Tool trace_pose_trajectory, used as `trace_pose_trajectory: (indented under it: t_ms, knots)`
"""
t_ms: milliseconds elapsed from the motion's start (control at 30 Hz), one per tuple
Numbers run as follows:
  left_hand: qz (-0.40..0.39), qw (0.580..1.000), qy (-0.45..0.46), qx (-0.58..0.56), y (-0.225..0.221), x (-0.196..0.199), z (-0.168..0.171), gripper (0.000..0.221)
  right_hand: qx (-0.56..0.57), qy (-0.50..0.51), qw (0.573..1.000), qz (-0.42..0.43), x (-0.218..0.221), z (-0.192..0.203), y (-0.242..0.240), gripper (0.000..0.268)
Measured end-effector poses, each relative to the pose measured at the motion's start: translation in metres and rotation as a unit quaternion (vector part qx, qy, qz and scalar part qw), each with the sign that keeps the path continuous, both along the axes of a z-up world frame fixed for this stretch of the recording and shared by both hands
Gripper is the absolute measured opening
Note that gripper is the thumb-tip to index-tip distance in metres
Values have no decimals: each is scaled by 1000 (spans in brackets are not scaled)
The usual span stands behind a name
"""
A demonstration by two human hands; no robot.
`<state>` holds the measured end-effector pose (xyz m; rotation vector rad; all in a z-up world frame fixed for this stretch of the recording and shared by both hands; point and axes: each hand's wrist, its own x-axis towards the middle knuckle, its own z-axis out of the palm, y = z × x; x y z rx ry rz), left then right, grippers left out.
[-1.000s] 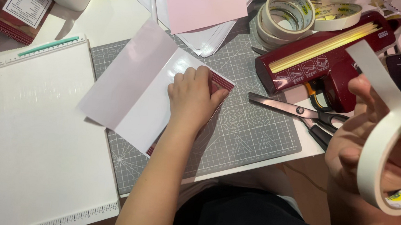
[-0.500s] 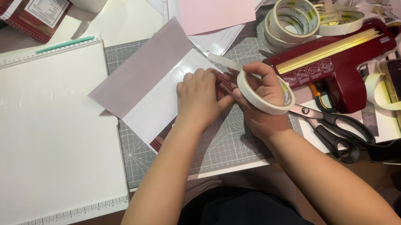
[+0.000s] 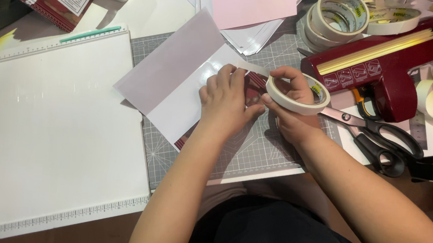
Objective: The person places double-sided tape onto a clear plastic wrapper containing a chocolate bar, cuts the tape with scissors, and then folds the wrapper over the chocolate bar to seal it.
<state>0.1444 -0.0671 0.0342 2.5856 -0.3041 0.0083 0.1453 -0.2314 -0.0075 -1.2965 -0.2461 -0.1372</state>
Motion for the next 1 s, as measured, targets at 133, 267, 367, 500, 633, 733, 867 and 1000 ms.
trace_pose_trajectory:
  t_ms: [133, 267, 367, 500, 633, 733, 867, 1000]
  knots:
    - [5, 1000, 27, 0, 14, -18, 6, 91, 8, 0, 1000, -1, -1, 3, 1, 48]
    - [20, 995, 95, 8, 32, -35, 12, 98, 8, -4, 1000, 0, -4, 8, 3, 47]
    - [33, 992, 121, -6, 45, -51, 19, 98, 4, -14, 1000, -19, -3, 0, 3, 46]
    - [55, 988, 145, 2, 65, -75, 26, 100, -4, -22, 1000, -12, 0, -7, -2, 46]
    - [76, 981, 178, 32, 86, -99, 26, 104, -8, -19, 1000, -8, 1, -11, -5, 48]
    - [81, 979, 183, 41, 93, -114, 28, 102, -24, -14, 1000, 4, -1, -8, -5, 49]
    - [59, 983, 160, 66, 97, -129, 31, 92, -3, -12, 1000, 7, 2, -21, -9, 50]
    - [-15, 989, 14, 144, 101, -143, 1, 88, -52, -61, 996, 43, -6, 2, -5, 47]
